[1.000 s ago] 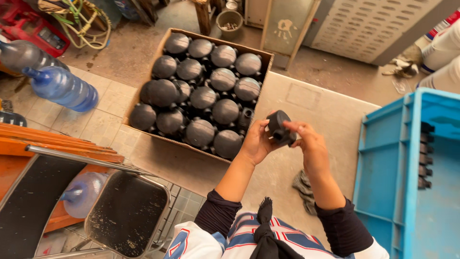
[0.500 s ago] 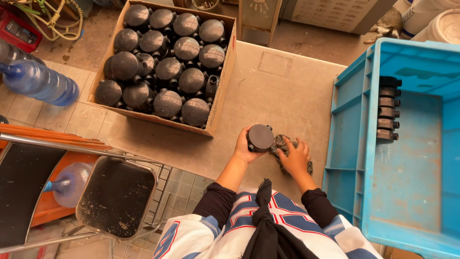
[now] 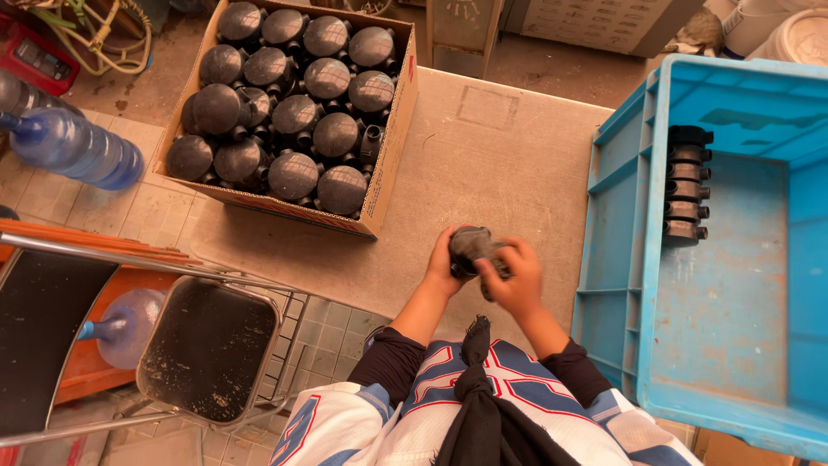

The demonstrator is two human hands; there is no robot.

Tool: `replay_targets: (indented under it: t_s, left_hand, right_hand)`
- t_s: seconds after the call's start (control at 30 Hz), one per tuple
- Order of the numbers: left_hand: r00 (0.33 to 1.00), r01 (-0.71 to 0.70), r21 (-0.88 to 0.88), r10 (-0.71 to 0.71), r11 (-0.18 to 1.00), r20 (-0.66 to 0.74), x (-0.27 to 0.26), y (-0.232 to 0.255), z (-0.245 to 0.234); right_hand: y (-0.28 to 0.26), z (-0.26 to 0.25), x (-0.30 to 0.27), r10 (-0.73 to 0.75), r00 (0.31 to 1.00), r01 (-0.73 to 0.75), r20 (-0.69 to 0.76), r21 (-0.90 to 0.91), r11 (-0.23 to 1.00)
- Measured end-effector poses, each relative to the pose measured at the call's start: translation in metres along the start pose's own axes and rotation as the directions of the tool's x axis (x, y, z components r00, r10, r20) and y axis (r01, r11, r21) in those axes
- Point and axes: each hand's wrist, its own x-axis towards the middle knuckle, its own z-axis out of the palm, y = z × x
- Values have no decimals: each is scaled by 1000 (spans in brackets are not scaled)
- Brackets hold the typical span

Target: The person wipes black plastic parts with a cloth and places them into a blue crate. They pick up each part from a cardboard box, clean it thoroughly, and stack it in the crate.

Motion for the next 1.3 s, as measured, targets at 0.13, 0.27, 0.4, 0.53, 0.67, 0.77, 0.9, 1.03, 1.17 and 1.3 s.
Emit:
replay_targets:
  t_s: [0.13, 0.27, 0.4, 0.53, 0.67, 0.77, 0.9, 1.03, 1.17, 1.3]
  left_hand:
    - [960, 124, -251, -52, 960, 275, 0, -19, 11]
    - [988, -95, 42, 89, 995, 127, -8, -17, 10]
    - [981, -116, 20, 111, 993, 160, -23, -22, 11]
    - [980, -88, -56, 96, 995, 175, -20, -10, 17]
    - [997, -65, 27, 64, 998, 31, -16, -1, 22]
    - [963, -89, -160, 125, 983, 237, -15, -1, 21]
    - [964, -152, -140, 178, 978, 195, -14, 3, 26]
    - [966, -134, -159, 165, 978, 200, -18, 14, 31]
    - [961, -143, -186, 181, 972, 208, -11, 15, 33]
    - [929, -172, -93, 193, 981, 315, -16, 14, 35]
  right_hand:
    - [-27, 7, 15, -236, 971, 220, -50, -214, 952]
    - [-24, -5, 42, -98, 994, 97, -46, -7, 995]
    - [-22, -15, 63, 103, 995, -104, 15, 128, 986]
    - [-40, -3, 47, -47, 999, 46, -17, -31, 998]
    - [-56, 15, 20, -402, 910, 393, -99, -102, 914]
    - [-49, 9, 27, -499, 862, 492, -90, -85, 866]
    - [-25, -10, 53, -378, 907, 385, -184, 4, 923]
    - [-27, -5, 53, -215, 956, 229, -201, 46, 972]
    - [-50, 14, 31, -455, 883, 434, -113, -169, 885]
    - [-52, 7, 69, -496, 868, 493, 6, -122, 862]
